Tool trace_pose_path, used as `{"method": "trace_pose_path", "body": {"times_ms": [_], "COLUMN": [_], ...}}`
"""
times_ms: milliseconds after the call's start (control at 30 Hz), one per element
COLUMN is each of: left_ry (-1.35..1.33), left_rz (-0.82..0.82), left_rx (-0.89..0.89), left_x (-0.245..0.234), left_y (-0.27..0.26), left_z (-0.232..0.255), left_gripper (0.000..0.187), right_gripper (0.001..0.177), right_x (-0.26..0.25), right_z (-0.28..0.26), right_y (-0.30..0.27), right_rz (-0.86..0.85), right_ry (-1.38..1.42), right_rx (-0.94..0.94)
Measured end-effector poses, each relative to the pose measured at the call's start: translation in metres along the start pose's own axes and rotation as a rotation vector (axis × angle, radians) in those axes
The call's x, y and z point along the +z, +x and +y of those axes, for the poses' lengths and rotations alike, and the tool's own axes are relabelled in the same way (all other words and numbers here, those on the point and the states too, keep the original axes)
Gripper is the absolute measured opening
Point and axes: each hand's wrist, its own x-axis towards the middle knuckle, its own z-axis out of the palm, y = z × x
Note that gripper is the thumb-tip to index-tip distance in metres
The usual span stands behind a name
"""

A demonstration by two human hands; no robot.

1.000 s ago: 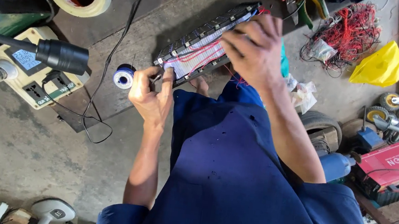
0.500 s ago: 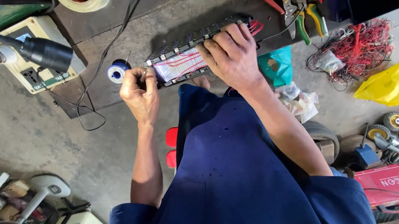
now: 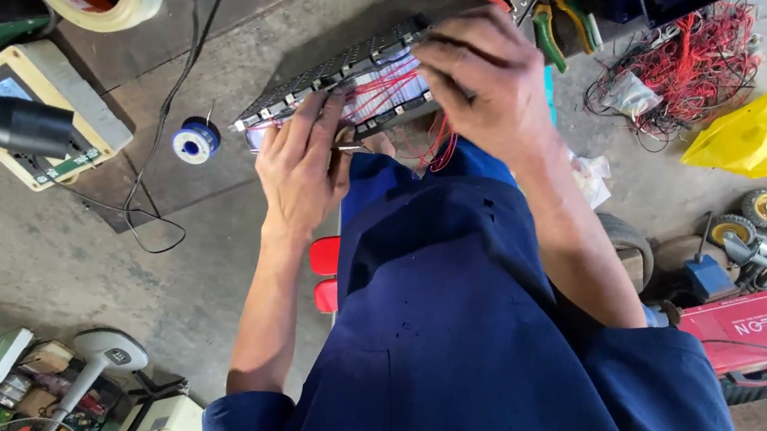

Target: Soldering wires to connect individual cells in a large battery pack assembly.

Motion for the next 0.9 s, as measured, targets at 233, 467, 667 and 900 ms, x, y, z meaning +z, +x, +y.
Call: {"method": "trace_pose_path", "body": {"times_ms": [233,467,667,900], "left_ry": [0.05,0.057,0.115,-0.045], "left_rz": [0.014,-0.051,-0.042,0.122], "left_rx": [0.013,-0.055,-0.014,-0.205], "left_x": [0.001,-0.001,-0.007,-0.019], "left_y": [0.003,0.008,0.028,0.006], "left_z": [-0.002,0.005,0.016,0.071], "left_gripper": [0.04,0.044,0.045,0.03], "right_gripper": [0.01,0.009,0.003,0.018], "right_x": [0.007,0.016,-0.003,-0.124], "right_z": [0.014,0.006,0.012,0.036], "right_y": [-0.01,-0.007,-0.006,-0.082], "right_rz": [-0.191,-0.07,-0.097,0.253], "right_ry": [-0.266,-0.434,-0.334,0.006], "right_rx": [-0.145,-0.13,-0.107,0.446]}}
